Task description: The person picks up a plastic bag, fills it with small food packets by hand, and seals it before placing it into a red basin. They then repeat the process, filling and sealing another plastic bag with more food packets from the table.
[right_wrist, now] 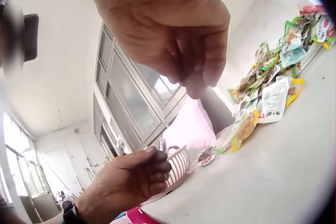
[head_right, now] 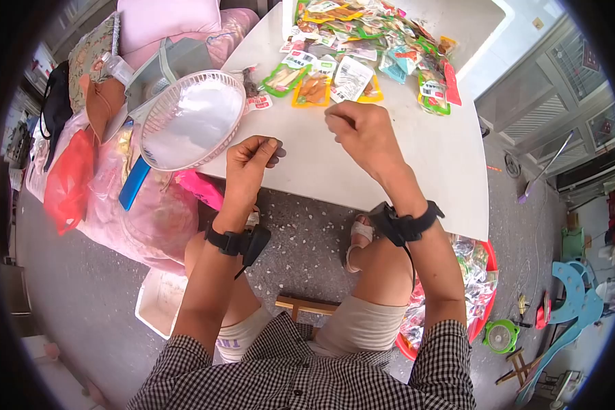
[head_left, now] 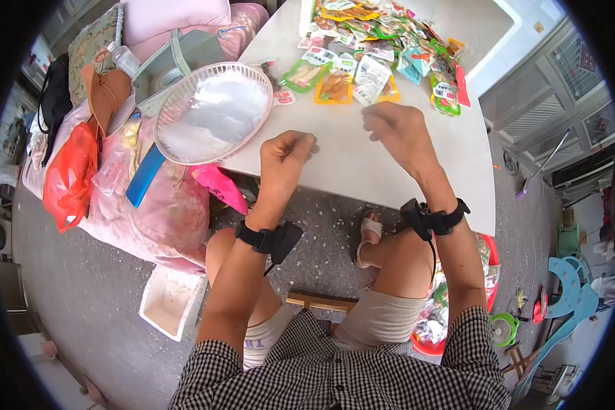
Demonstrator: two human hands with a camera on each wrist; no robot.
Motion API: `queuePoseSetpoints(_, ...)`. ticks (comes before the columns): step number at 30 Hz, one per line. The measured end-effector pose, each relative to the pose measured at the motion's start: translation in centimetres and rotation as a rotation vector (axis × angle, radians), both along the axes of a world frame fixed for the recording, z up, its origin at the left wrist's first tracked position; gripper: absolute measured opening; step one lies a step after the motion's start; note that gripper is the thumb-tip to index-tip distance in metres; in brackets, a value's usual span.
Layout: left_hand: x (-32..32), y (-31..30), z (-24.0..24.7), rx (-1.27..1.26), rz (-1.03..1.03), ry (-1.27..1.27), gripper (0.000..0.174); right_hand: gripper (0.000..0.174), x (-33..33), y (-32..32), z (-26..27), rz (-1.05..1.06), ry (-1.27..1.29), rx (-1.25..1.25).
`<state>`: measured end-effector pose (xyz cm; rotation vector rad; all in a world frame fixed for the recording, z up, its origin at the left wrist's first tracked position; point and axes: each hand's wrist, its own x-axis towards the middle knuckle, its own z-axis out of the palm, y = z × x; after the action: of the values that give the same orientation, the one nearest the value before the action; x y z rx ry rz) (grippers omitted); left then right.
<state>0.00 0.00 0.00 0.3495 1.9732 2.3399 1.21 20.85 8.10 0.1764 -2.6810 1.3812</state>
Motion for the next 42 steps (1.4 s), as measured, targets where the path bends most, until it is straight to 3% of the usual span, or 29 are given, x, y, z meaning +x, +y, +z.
queuePoseSetpoints(2,0.9,0.5,0.1,0.016,0.038,-0.019,0.018,0.038,-2.7,-1.4,-0.1,0.101,0.002,0.084)
queuePoseSetpoints(3,-0.9,-2.9,0.5,-0.014,0.053,-0.014,0.018,0.040,-5.7,-5.3,-1.0,0.062,-0.095,-0.053)
queuePoseSetpoints(5,-1.0,-3.2,0.3,0.028,0.077,-0.033,0.018,0.042,-8.5,-7.4,-2.7,-0.022,-0.320,-0.227)
queuePoseSetpoints(7,-0.9,-3.1,0.5,0.079,0.097,-0.057,0.017,0.042,-11.9,-8.4,-5.8,-0.161,-0.413,-0.250)
queuePoseSetpoints(15,-0.9,-3.2,0.9,0.107,0.078,-0.097,0.017,0.017,-16.0,-10.9,-9.9,-0.405,-0.299,-0.330)
queuePoseSetpoints(21,-0.6,-2.7,0.4,0.079,0.063,-0.049,0.017,0.021,-15.6,-9.5,-9.6,-0.359,-0.226,-0.314)
queuePoseSetpoints(26,-0.5,-2.6,0.2,0.105,0.122,-0.029,0.016,0.027,-14.0,-10.0,-5.8,-0.304,0.002,-0.092)
queuePoseSetpoints(29,-0.6,-2.7,0.3,0.076,0.154,-0.027,0.016,0.026,-13.5,-13.1,-4.5,-0.163,0.425,-0.027)
queuePoseSetpoints(30,-0.4,-2.5,0.7,0.122,0.171,-0.062,0.016,0.031,-12.3,-14.5,-2.9,-0.053,0.318,-0.032)
queuePoseSetpoints(34,-1.1,-2.5,-0.9,0.115,0.135,-0.070,0.016,0.048,-13.1,-18.3,-4.1,0.298,0.250,0.466)
queuePoseSetpoints(37,-1.2,-2.7,-1.9,0.165,0.185,-0.119,0.014,0.045,-13.3,-20.2,-4.9,0.362,0.035,0.709)
queuePoseSetpoints(40,-1.6,-3.3,-2.3,0.296,0.223,-0.174,0.014,0.037,-13.2,-21.4,-5.8,0.342,0.162,0.827)
queuePoseSetpoints(42,-1.5,-3.4,-2.4,0.300,0.207,-0.211,0.015,0.030,-13.9,-21.7,-5.7,0.349,0.090,0.826)
